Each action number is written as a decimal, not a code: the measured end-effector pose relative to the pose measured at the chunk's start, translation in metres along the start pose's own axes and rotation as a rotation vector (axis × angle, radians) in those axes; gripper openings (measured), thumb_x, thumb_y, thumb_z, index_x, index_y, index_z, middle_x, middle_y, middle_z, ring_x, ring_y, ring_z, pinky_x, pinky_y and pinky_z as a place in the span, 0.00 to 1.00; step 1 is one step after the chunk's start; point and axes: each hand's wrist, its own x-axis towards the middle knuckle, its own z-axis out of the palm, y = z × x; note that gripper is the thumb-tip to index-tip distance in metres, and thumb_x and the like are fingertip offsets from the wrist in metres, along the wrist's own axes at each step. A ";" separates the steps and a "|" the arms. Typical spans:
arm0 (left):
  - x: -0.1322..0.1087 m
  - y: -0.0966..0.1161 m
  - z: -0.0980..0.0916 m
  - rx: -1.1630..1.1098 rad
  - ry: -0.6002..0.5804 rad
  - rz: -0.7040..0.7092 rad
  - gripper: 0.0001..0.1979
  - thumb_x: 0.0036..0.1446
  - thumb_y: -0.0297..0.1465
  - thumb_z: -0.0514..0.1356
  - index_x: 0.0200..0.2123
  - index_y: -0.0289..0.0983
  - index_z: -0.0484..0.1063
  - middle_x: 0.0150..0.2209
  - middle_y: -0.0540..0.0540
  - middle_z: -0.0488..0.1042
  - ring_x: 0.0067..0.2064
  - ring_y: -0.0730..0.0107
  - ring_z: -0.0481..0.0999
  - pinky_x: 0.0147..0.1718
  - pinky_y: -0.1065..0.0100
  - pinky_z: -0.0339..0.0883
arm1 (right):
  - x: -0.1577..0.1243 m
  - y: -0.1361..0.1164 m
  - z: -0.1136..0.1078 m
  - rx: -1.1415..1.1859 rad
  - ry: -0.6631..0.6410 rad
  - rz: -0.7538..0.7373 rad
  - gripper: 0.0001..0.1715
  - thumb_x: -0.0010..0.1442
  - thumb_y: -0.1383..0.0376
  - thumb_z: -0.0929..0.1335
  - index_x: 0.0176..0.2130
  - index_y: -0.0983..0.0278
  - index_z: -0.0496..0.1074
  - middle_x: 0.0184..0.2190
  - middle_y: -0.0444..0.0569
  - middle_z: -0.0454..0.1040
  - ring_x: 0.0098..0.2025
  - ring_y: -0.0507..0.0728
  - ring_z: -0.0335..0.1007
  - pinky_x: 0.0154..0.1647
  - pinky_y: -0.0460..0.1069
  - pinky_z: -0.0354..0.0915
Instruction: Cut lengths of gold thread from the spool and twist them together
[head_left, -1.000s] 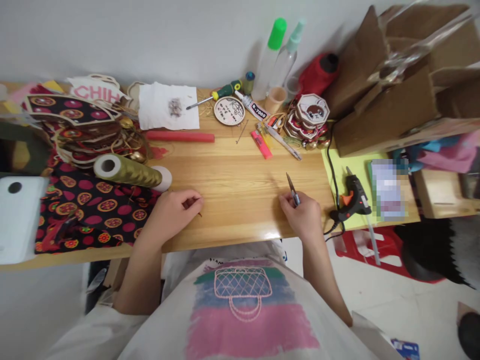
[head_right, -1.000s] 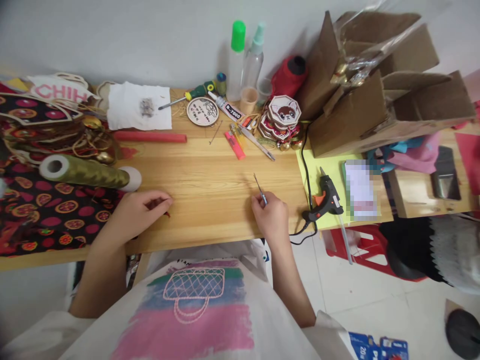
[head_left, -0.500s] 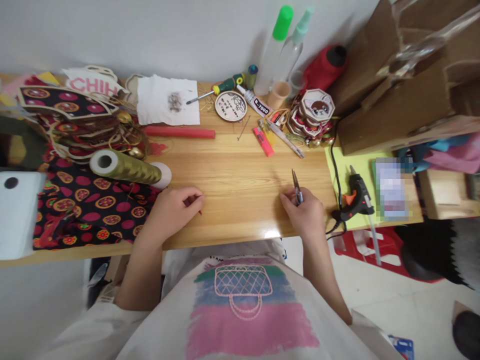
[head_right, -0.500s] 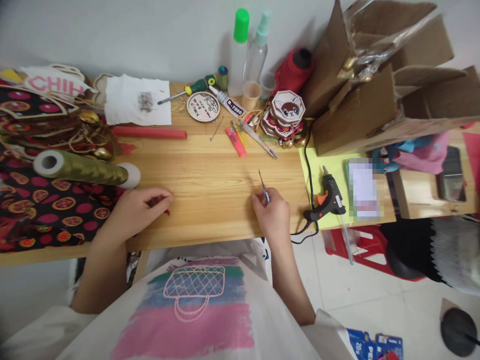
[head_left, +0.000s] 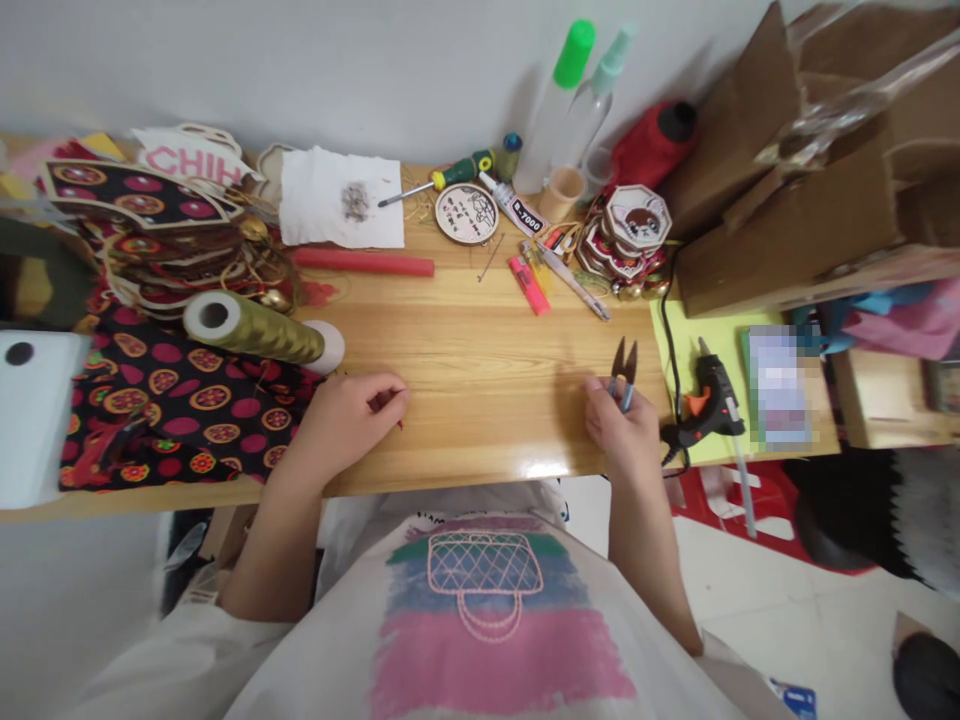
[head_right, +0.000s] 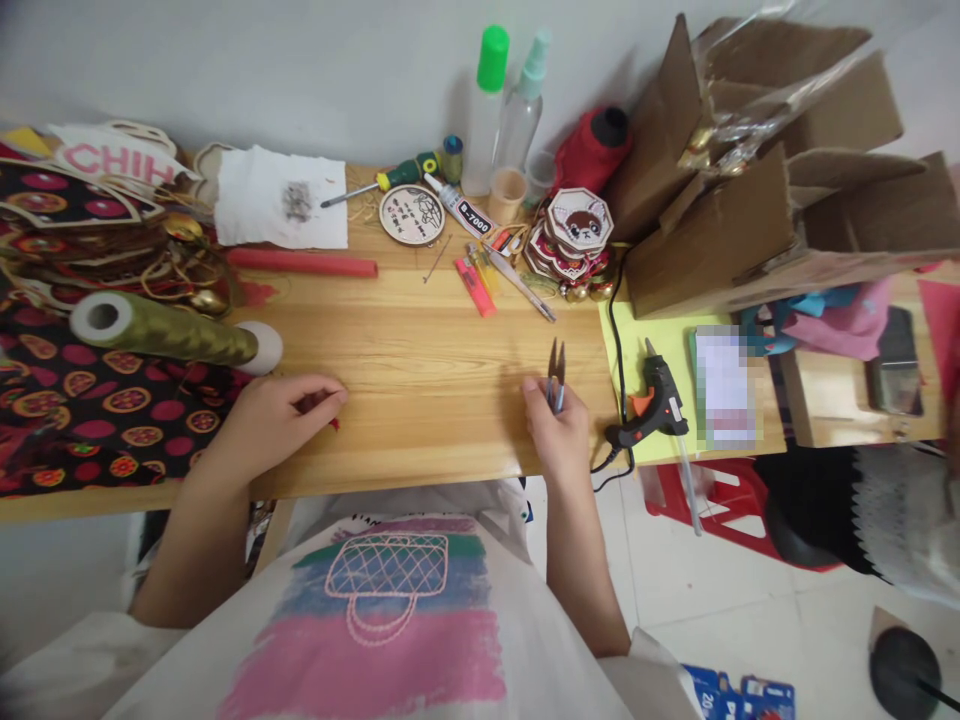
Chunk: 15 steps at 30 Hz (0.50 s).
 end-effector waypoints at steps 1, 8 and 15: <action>0.000 0.000 0.000 0.003 -0.006 -0.005 0.11 0.52 0.34 0.52 0.24 0.38 0.71 0.22 0.52 0.75 0.23 0.73 0.69 0.27 0.72 0.58 | 0.000 -0.001 -0.001 0.125 -0.004 0.041 0.23 0.51 0.46 0.67 0.31 0.64 0.66 0.14 0.34 0.50 0.14 0.46 0.43 0.14 0.43 0.42; 0.000 -0.001 0.000 0.015 -0.028 -0.016 0.12 0.53 0.34 0.51 0.24 0.37 0.71 0.23 0.51 0.76 0.24 0.73 0.70 0.28 0.72 0.57 | -0.011 -0.007 -0.008 0.335 -0.194 -0.009 0.29 0.56 0.40 0.60 0.38 0.62 0.68 0.21 0.39 0.55 0.19 0.48 0.51 0.18 0.45 0.50; -0.001 -0.006 0.002 0.020 -0.027 0.021 0.12 0.53 0.32 0.51 0.24 0.37 0.72 0.24 0.51 0.76 0.25 0.74 0.70 0.29 0.72 0.57 | -0.049 -0.037 0.013 -0.114 -0.842 -0.143 0.20 0.66 0.52 0.55 0.38 0.63 0.65 0.26 0.44 0.64 0.30 0.50 0.61 0.35 0.47 0.59</action>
